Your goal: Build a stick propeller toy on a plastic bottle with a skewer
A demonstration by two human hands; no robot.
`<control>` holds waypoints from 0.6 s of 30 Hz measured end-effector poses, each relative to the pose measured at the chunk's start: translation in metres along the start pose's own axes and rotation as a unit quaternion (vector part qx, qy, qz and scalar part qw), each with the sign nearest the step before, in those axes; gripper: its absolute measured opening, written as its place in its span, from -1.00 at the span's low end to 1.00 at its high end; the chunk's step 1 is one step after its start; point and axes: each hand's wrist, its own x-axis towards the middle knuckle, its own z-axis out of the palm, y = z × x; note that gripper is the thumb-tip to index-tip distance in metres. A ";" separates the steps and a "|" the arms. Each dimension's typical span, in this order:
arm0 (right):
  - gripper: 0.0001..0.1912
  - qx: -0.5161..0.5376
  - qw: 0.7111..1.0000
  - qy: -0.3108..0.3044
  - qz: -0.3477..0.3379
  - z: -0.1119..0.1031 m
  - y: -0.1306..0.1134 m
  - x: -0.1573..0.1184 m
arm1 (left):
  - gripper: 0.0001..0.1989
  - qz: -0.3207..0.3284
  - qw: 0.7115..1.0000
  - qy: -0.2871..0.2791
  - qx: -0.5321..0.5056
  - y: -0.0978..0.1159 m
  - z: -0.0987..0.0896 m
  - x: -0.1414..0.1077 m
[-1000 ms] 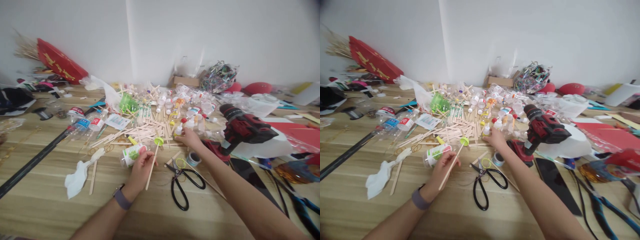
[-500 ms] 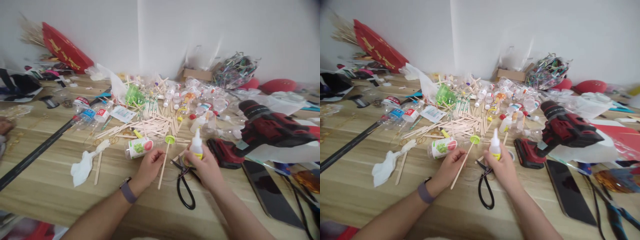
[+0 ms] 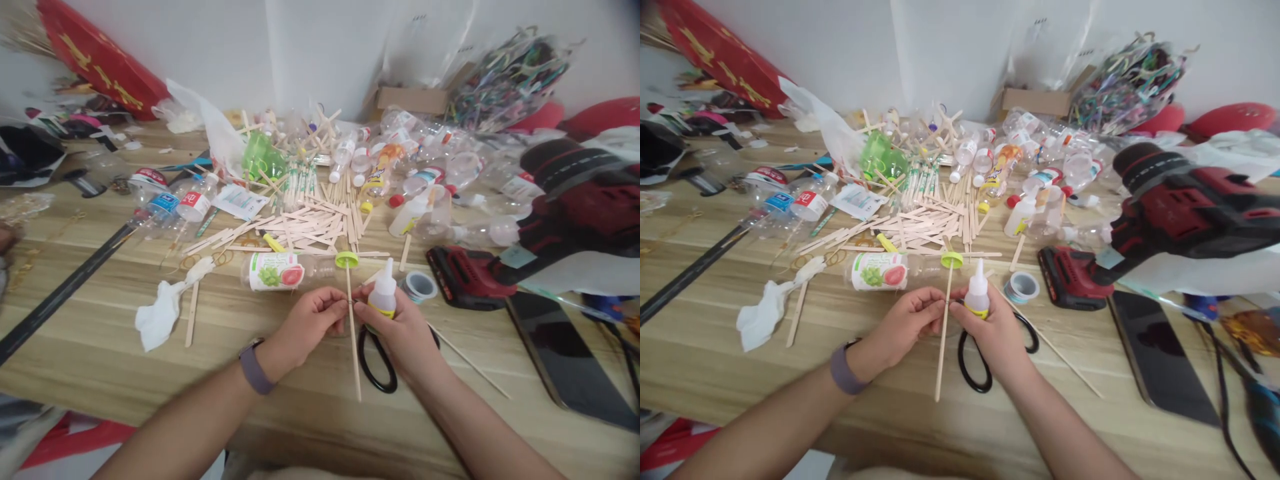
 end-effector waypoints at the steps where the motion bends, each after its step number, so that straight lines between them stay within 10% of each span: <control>1: -0.71 0.031 0.999 -0.005 0.024 0.001 -0.001 0.000 | -0.70 -0.008 1.000 -0.005 -0.012 0.000 0.000 0.000; 8: -0.67 0.140 0.986 -0.022 0.091 0.006 -0.013 0.002 | -0.65 -0.053 0.997 -0.048 -0.030 -0.004 0.003 -0.004; 18: -0.75 0.028 0.999 -0.038 0.017 -0.003 -0.013 0.000 | -0.74 -0.022 0.997 -0.057 0.050 0.005 0.007 -0.009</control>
